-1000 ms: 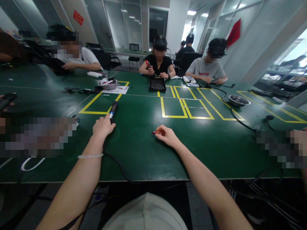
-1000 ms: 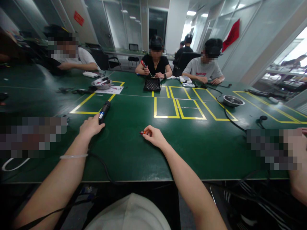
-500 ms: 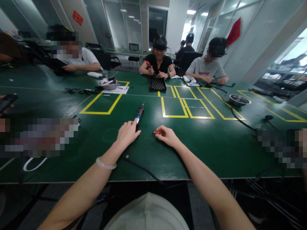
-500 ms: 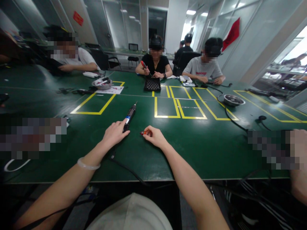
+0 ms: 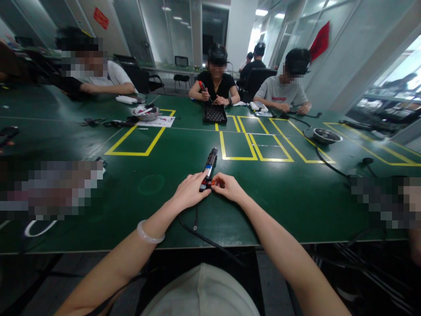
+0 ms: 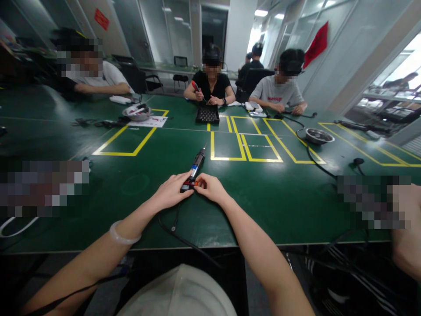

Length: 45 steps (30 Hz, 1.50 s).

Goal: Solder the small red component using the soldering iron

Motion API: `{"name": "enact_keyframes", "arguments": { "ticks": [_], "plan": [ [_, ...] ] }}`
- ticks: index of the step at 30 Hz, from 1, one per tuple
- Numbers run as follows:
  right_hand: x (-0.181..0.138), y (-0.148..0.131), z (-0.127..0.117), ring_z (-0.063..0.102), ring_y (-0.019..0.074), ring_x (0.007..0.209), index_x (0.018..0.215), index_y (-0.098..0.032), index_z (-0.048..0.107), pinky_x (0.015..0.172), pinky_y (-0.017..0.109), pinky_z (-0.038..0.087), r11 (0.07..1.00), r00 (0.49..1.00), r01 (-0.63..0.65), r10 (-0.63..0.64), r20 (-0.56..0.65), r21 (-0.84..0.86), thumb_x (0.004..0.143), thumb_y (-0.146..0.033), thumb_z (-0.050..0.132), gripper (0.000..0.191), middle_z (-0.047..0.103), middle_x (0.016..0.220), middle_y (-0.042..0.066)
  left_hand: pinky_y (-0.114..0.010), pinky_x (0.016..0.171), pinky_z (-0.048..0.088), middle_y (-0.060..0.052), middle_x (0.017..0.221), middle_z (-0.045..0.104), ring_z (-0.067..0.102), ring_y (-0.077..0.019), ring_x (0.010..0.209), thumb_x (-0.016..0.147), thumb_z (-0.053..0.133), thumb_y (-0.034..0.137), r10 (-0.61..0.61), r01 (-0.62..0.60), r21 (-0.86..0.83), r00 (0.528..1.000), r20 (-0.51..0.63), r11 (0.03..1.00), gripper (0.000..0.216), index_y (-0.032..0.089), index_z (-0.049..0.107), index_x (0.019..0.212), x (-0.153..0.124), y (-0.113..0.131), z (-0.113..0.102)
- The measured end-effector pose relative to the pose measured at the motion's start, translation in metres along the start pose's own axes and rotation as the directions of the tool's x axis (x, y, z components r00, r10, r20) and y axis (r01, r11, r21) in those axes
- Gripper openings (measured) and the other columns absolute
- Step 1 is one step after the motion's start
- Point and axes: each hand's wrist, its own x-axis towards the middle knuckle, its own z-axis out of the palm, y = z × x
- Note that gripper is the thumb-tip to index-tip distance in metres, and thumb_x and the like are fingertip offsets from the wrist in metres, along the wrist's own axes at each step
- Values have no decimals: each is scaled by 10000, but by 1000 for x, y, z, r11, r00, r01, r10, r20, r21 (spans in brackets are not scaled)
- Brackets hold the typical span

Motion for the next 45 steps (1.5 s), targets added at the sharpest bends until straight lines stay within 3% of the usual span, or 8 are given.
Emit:
{"name": "enact_keyframes", "arguments": {
  "ticks": [8,13,20,24,35,45],
  "plan": [
    [0,3,2,558,132,712,900,-175,613,674,242,415,975,1000,25,-24,9,-220,813,-237,644,111,632,820,16,-410,977,434,-82,1397,502,503,-288,1204,915,383,586,-65,62,-74,997,-33,995,651,285,352,1492,4,-4,3],
    [1,5,1,559,148,751,903,-188,612,698,259,409,960,999,44,-40,18,-278,820,-272,661,128,634,860,28,-389,949,450,-77,1306,524,522,-275,1178,882,455,580,-121,116,-109,992,-39,987,640,326,391,1466,12,-6,5],
    [-1,3,1,526,117,620,918,-190,539,620,235,403,999,1000,10,-9,23,-43,828,-276,618,147,579,710,-32,-377,930,461,-77,1299,507,521,-270,1173,882,468,536,-128,123,-107,991,-43,987,625,328,390,1467,12,-6,6],
    [-1,5,3,526,112,631,893,-180,540,630,231,411,997,999,52,-53,10,60,845,-236,553,75,580,737,-20,-378,932,460,-78,1296,507,523,-268,1167,893,453,526,-118,113,-98,992,-48,989,612,327,386,1468,11,-6,6],
    [-1,3,4,551,123,679,949,-173,587,669,238,421,997,998,55,-57,29,60,840,-174,497,141,641,824,9,-370,854,481,-90,1238,520,560,-283,1112,850,424,694,-141,137,-73,989,-51,988,716,327,389,1463,8,-1,3],
    [-2,1,3,551,122,685,956,-174,587,665,234,422,998,998,53,-55,39,46,823,-144,476,176,648,851,14,-350,817,473,-84,1167,532,584,-266,1030,852,457,657,-140,140,5,988,-59,990,692,341,381,1463,8,1,0]
  ]
}}
